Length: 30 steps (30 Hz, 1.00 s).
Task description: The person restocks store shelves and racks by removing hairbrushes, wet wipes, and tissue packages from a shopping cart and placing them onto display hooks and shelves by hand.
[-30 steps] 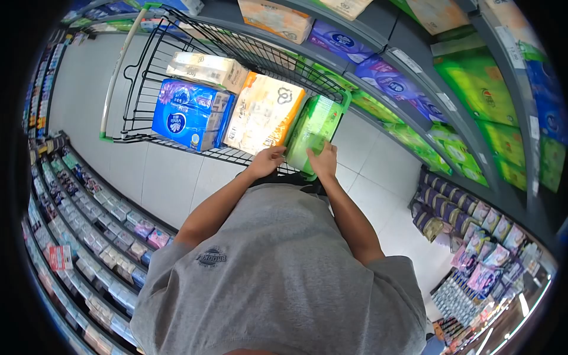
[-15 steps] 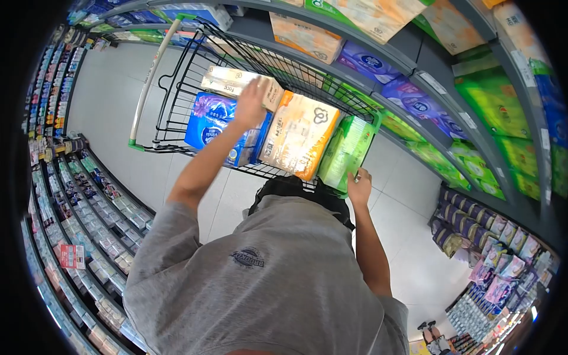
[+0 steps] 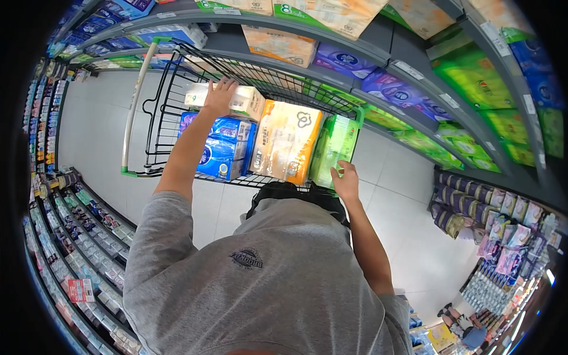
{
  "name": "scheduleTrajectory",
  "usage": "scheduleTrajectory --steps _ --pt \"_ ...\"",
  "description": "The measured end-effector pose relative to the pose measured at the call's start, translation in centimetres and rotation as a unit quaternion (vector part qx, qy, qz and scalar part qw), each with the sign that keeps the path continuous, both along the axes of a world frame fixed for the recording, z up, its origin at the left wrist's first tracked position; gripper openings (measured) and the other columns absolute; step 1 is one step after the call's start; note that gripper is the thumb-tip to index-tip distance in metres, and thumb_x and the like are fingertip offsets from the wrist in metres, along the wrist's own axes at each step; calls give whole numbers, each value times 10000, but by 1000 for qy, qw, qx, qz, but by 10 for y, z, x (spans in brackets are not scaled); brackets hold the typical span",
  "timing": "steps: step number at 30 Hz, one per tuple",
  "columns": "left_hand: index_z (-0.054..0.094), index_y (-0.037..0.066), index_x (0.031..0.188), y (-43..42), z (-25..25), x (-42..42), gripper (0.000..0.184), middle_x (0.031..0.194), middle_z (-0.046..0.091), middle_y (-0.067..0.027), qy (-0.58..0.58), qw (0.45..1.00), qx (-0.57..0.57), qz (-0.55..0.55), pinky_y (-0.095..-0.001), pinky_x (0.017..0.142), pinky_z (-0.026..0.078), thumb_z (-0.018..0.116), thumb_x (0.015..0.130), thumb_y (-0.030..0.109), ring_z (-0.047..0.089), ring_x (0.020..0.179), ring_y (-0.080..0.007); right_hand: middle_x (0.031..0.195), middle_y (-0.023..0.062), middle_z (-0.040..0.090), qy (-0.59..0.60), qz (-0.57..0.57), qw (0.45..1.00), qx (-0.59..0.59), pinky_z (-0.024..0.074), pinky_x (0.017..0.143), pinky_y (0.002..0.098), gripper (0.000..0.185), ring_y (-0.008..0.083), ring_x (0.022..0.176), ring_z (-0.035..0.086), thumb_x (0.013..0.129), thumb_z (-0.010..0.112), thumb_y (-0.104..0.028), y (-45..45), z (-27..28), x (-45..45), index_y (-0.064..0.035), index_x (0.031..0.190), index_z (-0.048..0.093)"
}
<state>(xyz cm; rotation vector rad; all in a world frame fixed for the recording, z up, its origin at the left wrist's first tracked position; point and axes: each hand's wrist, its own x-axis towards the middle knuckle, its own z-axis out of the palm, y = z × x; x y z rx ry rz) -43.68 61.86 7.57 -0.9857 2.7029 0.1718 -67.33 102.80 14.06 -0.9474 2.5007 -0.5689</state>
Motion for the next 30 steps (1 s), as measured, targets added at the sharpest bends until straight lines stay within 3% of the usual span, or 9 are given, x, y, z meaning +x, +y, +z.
scheduleTrajectory --steps 5,8,11,12,17,21,23,27,30 --pt "407 124 1355 -7 -18 3 809 1339 501 -109 57 998 39 12 -584 1130 237 808 656 194 425 1327 -295 1096 198 651 -26 36 998 39 544 739 357 356 259 842 680 850 689 -187 -18 8 1 14 1138 628" --pt "431 120 1316 -17 -7 14 787 1244 545 -115 69 997 20 8 -571 1108 276 809 630 194 514 1224 -310 1102 221 640 -52 84 994 42 539 760 374 360 279 846 683 852 678 -212 -37 17 2 20 1123 631" --pt "441 121 1304 -28 29 27 789 1231 559 -127 92 995 21 13 -560 1090 297 816 617 218 530 1207 -314 1098 230 643 -44 130 990 32 540 759 380 361 282 856 686 853 677 -216 -63 30 -2 22 1120 633" --pt "487 116 1232 -30 51 32 664 1163 599 -122 110 994 15 7 -556 1055 329 793 650 209 565 1168 -307 1096 232 641 -41 144 989 23 540 758 383 358 287 856 687 852 679 -214 -75 34 -1 22 1117 634" --pt "525 83 1209 -51 137 49 758 1057 635 -162 182 983 -22 -16 -467 906 462 825 545 294 611 1011 -365 1114 236 632 -45 222 974 -5 534 792 400 417 314 894 680 832 706 -216 -148 61 9 37 1151 613" --pt "573 61 1133 -38 220 46 701 1007 663 -173 226 971 58 -47 -432 850 496 840 508 234 631 971 -356 1348 260 488 10 280 954 -110 438 1009 410 871 364 1207 533 733 816 -305 -208 104 35 42 1403 383" --pt "586 55 1119 -24 253 42 683 991 672 -176 239 965 86 -60 -420 828 505 839 505 216 641 952 -348 1407 272 423 80 332 921 -188 397 1059 407 1045 371 1276 470 672 861 -342 -233 136 45 37 1457 286" --pt "620 37 1115 11 308 32 679 1009 691 -169 247 944 197 -98 -386 813 516 844 496 204 662 937 -322 1390 277 439 94 387 877 -270 393 1065 405 1112 374 1270 474 619 889 -335 -250 204 69 53 1457 269" --pt "623 22 1090 20 308 28 660 1012 693 -168 282 927 217 -119 -377 810 519 864 503 204 669 932 -302 1348 261 475 -35 368 885 -284 404 1058 389 1111 337 1247 499 572 904 -291 -246 222 68 70 1433 301"
